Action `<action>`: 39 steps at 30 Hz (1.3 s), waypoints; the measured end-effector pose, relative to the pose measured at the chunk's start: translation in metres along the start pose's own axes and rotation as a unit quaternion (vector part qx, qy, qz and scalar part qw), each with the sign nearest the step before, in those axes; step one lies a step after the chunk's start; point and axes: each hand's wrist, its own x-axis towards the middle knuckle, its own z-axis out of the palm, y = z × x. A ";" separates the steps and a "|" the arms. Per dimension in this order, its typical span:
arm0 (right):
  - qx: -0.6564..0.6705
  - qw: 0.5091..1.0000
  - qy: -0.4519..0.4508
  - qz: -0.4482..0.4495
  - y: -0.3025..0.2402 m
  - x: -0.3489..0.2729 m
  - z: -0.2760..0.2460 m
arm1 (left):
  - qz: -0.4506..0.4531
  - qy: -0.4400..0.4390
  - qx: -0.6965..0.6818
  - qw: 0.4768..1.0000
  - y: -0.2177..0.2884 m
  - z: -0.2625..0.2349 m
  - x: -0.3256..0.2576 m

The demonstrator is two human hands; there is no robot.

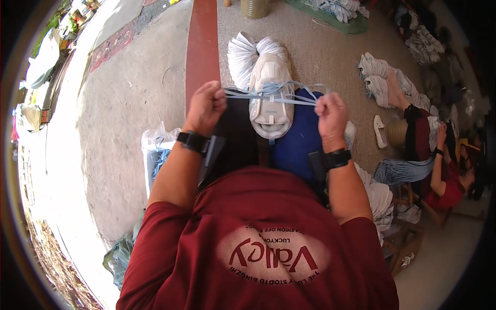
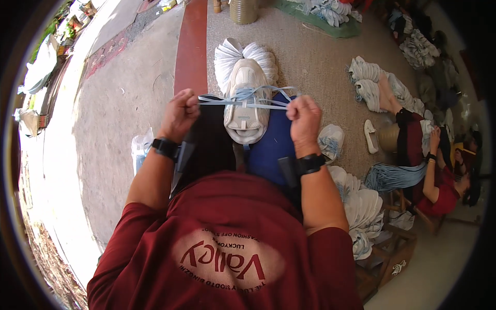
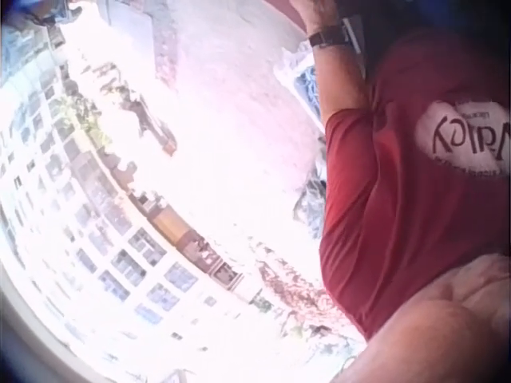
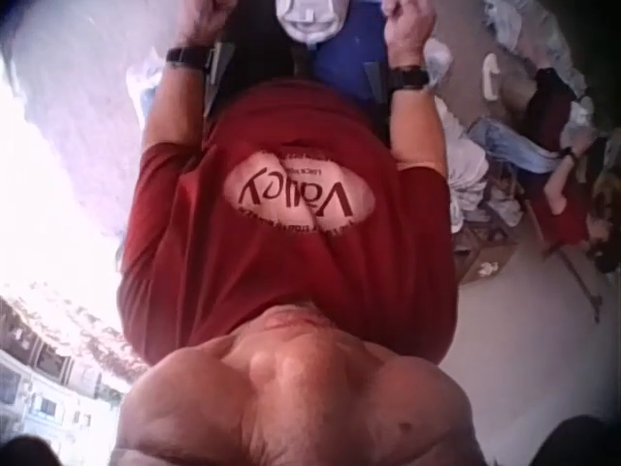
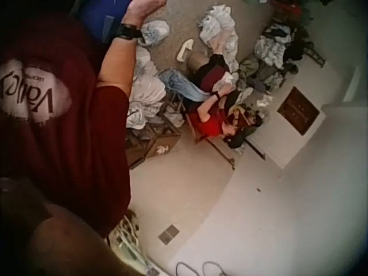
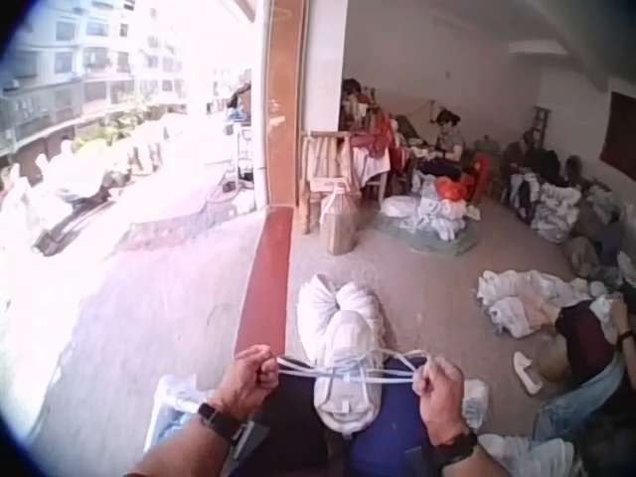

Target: Insert and thread laces into a new shoe.

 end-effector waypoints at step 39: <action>0.028 0.956 -0.153 0.248 0.038 0.054 0.020 | -0.044 -0.075 0.406 0.910 -0.022 0.040 0.052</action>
